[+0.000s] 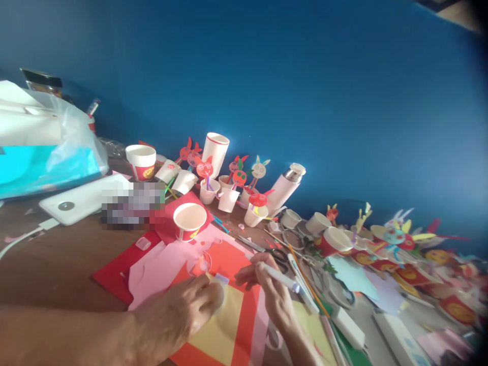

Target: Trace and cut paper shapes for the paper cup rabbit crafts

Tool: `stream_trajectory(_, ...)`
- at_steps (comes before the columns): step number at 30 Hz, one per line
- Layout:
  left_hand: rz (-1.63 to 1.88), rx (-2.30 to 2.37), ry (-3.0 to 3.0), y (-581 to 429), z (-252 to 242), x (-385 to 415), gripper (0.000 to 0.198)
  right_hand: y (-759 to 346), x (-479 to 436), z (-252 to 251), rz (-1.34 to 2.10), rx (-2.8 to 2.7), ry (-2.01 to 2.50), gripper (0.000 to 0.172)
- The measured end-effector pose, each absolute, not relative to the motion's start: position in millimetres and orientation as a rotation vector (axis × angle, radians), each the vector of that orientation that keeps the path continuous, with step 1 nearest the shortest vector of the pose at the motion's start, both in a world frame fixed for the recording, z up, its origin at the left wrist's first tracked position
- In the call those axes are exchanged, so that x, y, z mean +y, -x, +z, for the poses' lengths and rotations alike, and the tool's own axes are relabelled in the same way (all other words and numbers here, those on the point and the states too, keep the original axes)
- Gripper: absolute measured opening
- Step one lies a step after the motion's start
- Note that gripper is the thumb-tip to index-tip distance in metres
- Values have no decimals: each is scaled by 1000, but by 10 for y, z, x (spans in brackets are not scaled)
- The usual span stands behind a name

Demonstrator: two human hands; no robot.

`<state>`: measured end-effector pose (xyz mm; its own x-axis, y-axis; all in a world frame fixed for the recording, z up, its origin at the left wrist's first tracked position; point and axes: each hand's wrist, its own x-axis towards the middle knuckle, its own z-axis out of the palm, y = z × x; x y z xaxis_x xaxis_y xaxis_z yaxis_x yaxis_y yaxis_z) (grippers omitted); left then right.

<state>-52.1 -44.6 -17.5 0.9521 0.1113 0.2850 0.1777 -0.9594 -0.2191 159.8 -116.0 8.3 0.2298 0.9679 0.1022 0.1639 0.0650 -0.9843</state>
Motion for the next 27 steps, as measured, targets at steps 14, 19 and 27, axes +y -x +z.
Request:
stream_trajectory(14,-426,-102,2968,459,-194,-441,29,-1605,-1099,-155,383,-1954,1701,17)
stream_trajectory(19,-404,-98,2995,476,-149,-443,35,-1607,-1073,-157,385,-1931,1682,19)
stream_trajectory(27,-727,-180,2969,468,-113,-571,24,-1645,-1063,-217,464,-1771,1698,20)
